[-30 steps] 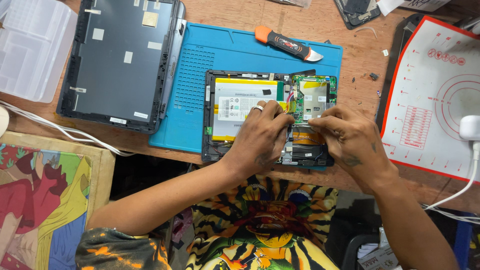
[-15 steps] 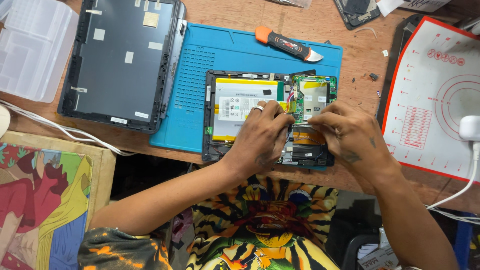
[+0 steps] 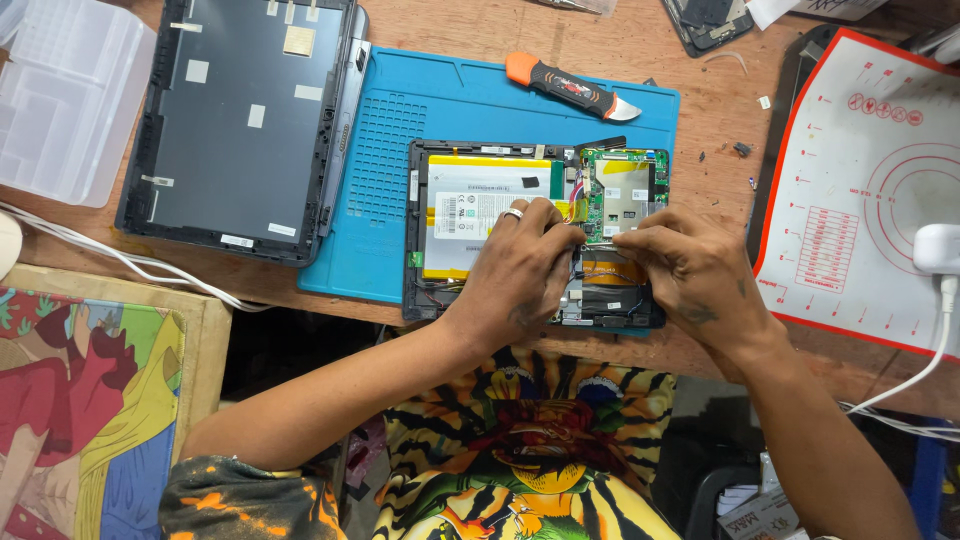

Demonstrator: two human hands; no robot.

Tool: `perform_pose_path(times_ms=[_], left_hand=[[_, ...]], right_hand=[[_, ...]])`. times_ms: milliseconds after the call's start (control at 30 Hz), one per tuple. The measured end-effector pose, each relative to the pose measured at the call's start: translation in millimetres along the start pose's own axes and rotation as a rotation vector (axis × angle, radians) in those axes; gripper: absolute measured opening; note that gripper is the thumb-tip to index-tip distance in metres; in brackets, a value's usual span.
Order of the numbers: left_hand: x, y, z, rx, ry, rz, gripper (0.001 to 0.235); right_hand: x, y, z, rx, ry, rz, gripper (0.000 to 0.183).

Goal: The person uses tweezers and a screwdriver to manipulate small components and connectors on a disassembled tablet's motherboard. They carefully lift and reposition ribbon cables and remove screws from the circuit board area.

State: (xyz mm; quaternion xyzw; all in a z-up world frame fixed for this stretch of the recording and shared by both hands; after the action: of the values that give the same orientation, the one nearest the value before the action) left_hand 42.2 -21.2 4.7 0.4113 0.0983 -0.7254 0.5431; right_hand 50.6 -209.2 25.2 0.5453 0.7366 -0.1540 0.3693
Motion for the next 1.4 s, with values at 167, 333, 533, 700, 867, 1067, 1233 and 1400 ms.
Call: perform_pose_path(times_ms=[167, 333, 533, 700, 867, 1067, 1233, 1400], left_hand=[[-1, 0, 1, 0.011, -0.006, 0.026, 0.020], [0, 0, 1, -0.001, 0.005, 0.017, 0.020], [0, 0, 1, 0.004, 0.011, 0.005, 0.021], [0, 1, 2, 0.017, 0.013, 0.031, 0.021], [0, 0, 2, 0.005, 0.018, 0.011, 0.021], [1, 2, 0, -0.023, 0.019, -0.012, 0.019], [1, 2, 1, -0.041, 0.010, -0.006, 0.015], [-1, 4, 3, -0.055, 0.007, -0.007, 0.015]], right_hand=[[0, 2, 5, -0.006, -0.059, -0.043, 0.023], [1, -1, 3, 0.008, -0.039, -0.040, 0.024], [-1, -6, -12, -0.081, -0.160, -0.012, 0.026], [-6, -1, -26, -0.181, -0.302, 0.016, 0.024], [-5, 4, -33, -0.179, -0.421, -0.047, 0.024], [-6, 3, -21, -0.061, -0.196, -0.010, 0.014], [-1, -2, -10, -0.045, -0.079, 0.030, 0.015], [-1, -6, -6, -0.045, -0.053, 0.045, 0.018]])
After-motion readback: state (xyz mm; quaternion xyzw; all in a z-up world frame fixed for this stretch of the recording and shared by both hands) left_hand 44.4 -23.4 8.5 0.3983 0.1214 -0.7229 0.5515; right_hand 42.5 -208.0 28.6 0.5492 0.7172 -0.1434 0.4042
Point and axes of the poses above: each hand's wrist, its own y-axis towards the middle knuckle, its own x-axis out of the palm, z = x × y, the point moved 5 cm from there along y, towards the middle knuckle, and after that the axes turned 5 degrees about y, right-handed, at the moved point
